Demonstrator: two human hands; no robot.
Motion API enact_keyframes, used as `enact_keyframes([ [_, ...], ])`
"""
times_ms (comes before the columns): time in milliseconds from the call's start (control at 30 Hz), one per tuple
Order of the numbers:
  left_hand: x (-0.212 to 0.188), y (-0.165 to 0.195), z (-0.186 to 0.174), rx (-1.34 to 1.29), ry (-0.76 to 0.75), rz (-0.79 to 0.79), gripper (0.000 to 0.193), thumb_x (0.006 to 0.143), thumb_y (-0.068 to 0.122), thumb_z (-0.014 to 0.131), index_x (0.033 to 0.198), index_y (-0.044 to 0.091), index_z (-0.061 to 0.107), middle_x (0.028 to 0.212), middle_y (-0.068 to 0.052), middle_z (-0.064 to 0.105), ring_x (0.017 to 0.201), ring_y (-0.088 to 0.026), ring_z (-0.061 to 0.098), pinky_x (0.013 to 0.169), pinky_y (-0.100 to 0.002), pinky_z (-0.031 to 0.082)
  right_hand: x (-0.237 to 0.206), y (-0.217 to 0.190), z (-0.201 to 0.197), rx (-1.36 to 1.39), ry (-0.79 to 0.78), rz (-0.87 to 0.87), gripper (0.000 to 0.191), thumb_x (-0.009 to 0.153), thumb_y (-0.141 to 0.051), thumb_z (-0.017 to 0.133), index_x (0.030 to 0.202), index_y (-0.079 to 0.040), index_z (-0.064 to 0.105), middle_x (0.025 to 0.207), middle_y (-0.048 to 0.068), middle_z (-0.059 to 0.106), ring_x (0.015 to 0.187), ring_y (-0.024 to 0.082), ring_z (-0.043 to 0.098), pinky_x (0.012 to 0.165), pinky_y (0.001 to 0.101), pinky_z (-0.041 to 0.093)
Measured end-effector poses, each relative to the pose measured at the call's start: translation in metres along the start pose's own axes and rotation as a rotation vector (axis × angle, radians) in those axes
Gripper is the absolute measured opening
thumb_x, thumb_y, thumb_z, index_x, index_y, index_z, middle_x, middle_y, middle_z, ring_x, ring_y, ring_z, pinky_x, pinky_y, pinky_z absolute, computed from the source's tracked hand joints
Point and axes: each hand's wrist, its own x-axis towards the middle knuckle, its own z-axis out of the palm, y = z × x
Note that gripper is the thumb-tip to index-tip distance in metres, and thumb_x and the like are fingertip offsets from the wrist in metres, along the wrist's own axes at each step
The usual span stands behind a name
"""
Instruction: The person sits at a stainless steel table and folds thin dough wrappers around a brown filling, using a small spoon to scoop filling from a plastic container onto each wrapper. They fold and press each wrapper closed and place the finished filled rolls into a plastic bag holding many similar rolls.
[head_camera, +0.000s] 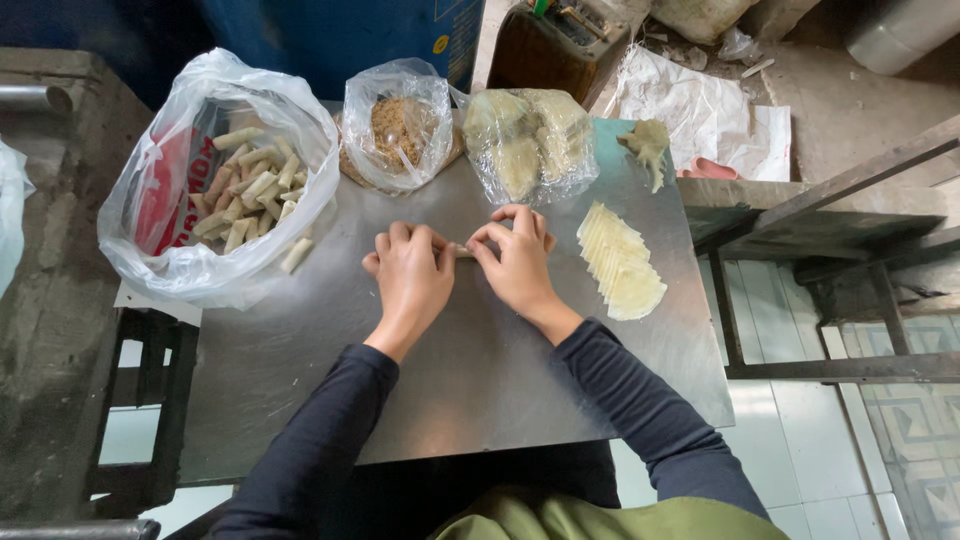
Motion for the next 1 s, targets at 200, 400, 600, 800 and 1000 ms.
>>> enact_keyframes([
  [200,0.032,-0.007,0.030,0.106,0.165,0.045,0.023,0.085,0.023,0.077,0.098,0.009,0.065,0.105,-0.014,0.059,0.102,-0.034,0.054,0.080,-0.048,0.033,0.029,-0.001,0.026,-0.210,0.053,0.072,0.013,0.088,-0.025,0.077,0.093,-0.017,0.068,0.112,0.007,0.053,0.114,0.031,0.048,0.093,0.0490,0.034],
  [400,0.038,-0.014,0.013,-0.038,-0.001,0.295,0.020,0.082,0.033,0.075,0.086,0.015,0.067,0.089,-0.004,0.067,0.089,-0.030,0.063,0.077,-0.047,0.037,0.027,0.014,-0.029,0.031,0.250,-0.007,0.006,0.093,-0.019,0.076,0.095,-0.016,0.070,0.107,0.007,0.059,0.107,0.030,0.055,0.093,0.0423,0.040],
  [600,0.046,-0.003,-0.012,0.207,0.154,0.346,0.016,0.094,0.028,0.071,0.085,0.015,0.067,0.088,-0.002,0.067,0.090,-0.025,0.064,0.084,-0.044,0.038,-0.028,0.031,-0.130,0.005,0.195,-0.015,0.008,0.096,-0.012,0.074,0.102,-0.009,0.070,0.109,0.008,0.058,0.107,0.030,0.055,0.095,0.0396,0.043],
  [800,0.076,-0.084,-0.116,0.922,0.589,0.143,0.009,0.099,0.020,0.068,0.091,0.023,0.071,0.095,-0.002,0.066,0.101,-0.024,0.058,0.095,-0.048,0.034,-0.068,0.050,-0.177,0.098,-0.140,0.301,0.015,0.086,-0.014,0.075,0.100,-0.009,0.076,0.100,0.006,0.064,0.091,0.025,0.063,0.073,0.0359,0.048],
  [1000,0.081,-0.082,-0.126,1.039,0.449,0.086,0.016,0.100,0.025,0.065,0.098,0.012,0.073,0.089,-0.009,0.068,0.088,-0.024,0.056,0.083,-0.044,0.037,-0.091,0.067,-0.163,-0.008,-0.201,-0.007,0.015,0.085,-0.012,0.077,0.098,-0.007,0.073,0.101,0.007,0.067,0.094,0.028,0.066,0.080,0.0383,0.053],
])
